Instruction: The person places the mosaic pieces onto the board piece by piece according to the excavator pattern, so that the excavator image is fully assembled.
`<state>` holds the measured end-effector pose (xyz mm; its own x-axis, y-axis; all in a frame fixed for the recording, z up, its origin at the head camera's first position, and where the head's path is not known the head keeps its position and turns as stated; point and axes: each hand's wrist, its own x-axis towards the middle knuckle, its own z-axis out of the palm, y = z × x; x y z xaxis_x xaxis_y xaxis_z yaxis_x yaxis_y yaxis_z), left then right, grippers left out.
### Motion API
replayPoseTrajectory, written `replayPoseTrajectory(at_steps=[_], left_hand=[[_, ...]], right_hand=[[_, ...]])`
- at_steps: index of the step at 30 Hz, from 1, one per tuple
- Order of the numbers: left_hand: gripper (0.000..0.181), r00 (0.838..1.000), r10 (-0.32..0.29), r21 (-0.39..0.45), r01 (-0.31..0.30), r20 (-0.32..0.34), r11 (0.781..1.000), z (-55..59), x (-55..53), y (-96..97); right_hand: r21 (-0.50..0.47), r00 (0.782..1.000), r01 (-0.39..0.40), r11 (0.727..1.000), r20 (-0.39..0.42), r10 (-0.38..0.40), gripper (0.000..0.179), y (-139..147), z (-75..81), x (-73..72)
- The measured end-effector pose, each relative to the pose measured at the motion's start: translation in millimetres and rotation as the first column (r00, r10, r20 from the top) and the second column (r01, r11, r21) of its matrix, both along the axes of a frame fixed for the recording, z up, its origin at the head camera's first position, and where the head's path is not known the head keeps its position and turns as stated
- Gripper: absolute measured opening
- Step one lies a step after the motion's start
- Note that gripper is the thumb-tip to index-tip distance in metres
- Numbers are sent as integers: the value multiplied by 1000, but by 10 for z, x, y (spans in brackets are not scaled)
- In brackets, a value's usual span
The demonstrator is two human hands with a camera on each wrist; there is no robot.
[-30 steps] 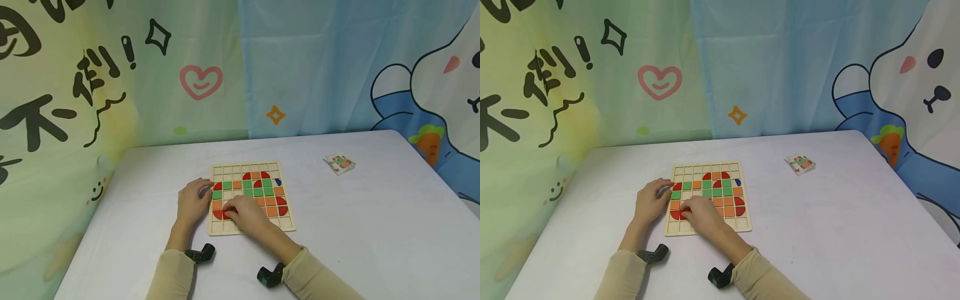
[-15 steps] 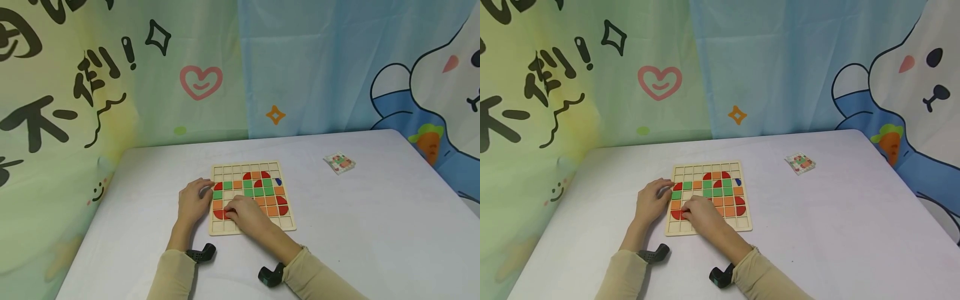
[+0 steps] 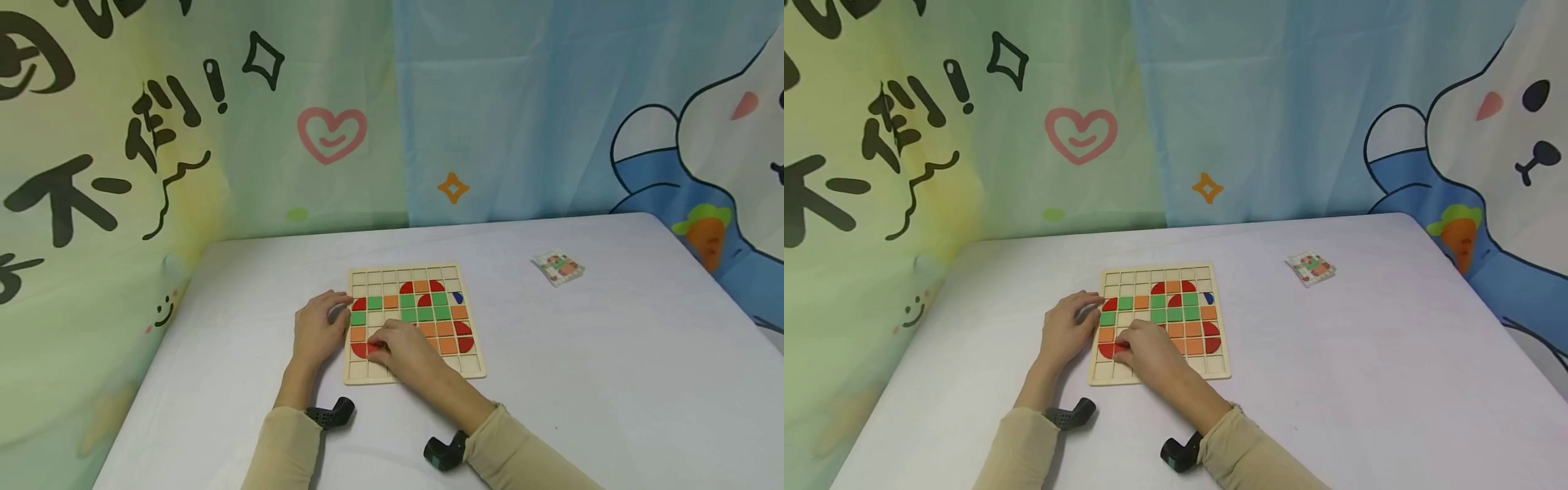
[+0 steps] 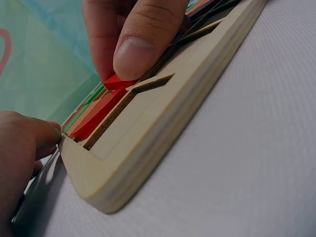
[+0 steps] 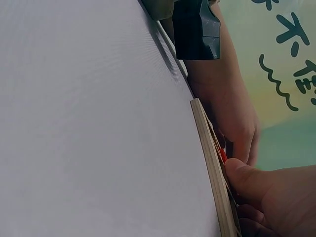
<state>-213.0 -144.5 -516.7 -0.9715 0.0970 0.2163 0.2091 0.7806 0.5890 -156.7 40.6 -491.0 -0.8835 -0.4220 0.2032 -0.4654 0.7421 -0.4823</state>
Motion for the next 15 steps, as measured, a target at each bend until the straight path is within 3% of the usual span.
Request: replayPoseTrajectory(at_steps=[9, 15], left_hand=[[26, 999, -24, 6, 24, -24, 1000, -19, -36, 70], [26, 1000, 9, -3, -9, -11, 1000, -8, -10, -2]], right_hand=[[-21, 999, 33, 999, 10, -33, 22, 73, -6, 5], [-23, 1000, 15, 1000, 3, -15, 20, 6, -16, -2]])
